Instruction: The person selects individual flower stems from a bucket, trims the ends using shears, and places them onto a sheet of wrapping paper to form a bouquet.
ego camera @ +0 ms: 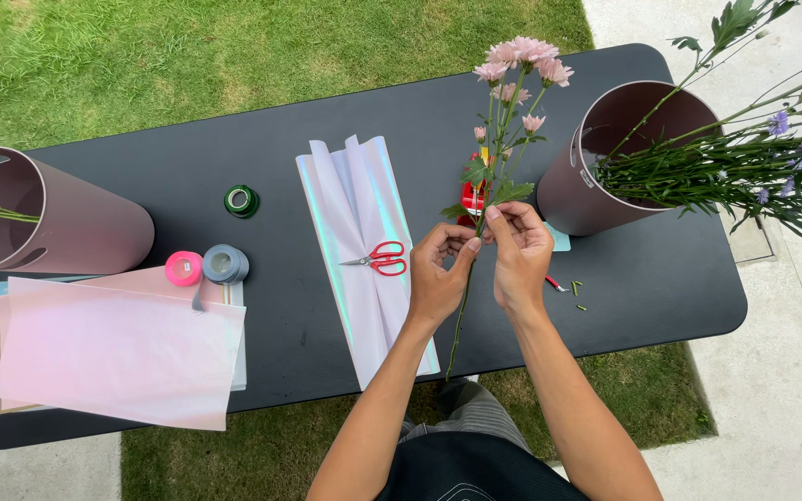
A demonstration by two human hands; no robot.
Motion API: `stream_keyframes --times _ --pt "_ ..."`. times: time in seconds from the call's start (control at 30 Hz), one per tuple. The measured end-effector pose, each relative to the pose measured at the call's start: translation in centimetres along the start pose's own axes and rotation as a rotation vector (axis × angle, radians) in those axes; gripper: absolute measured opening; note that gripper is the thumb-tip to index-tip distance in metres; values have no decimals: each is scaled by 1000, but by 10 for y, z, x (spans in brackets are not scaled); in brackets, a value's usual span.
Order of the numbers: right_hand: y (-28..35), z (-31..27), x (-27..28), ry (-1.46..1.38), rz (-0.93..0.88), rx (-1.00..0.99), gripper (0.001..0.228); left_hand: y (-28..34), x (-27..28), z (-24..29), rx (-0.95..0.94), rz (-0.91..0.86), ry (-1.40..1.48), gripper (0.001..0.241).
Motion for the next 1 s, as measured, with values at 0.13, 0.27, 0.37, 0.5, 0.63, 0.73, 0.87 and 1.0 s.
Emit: stream_keyframes --times 0.13,0.27,0.37,0.5,0.63,0.73,0.87,1.0 --pt "0 3 -2 8 -10 4 12 0 2 2 9 6 12 10" --pt "1 6 -5 25 -10 15 13 0 4 2 25 15 21 11" --pt "3 2 -8 45 -10 38 12 -1 6 1 28 15 22 10" --pt "7 -9 -13 145 -9 157 10 -1 10 -9 25 -10 15 11" --pt "9 -16 -11 253 -36 265 10 -1 11 -15 20 -33 21 12" --pt "15 -18 -2 265 -46 305 17 2 16 -24 70 -22 51 13" --pt "34 14 22 421 -226 130 16 8 42 -43 119 59 148 11" --pt "74 85 44 582 -539 -87 20 22 79 -62 182 134 166 9"
Point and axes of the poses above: each hand's wrist, its own y-axis away from the middle knuckle, its own x-axis out of the back of the hand, z = x × y, the point moved 2 cm from there along -y, towards the middle knuckle, and after that the axes turned 10 degrees about y, right-handed, at the moved point
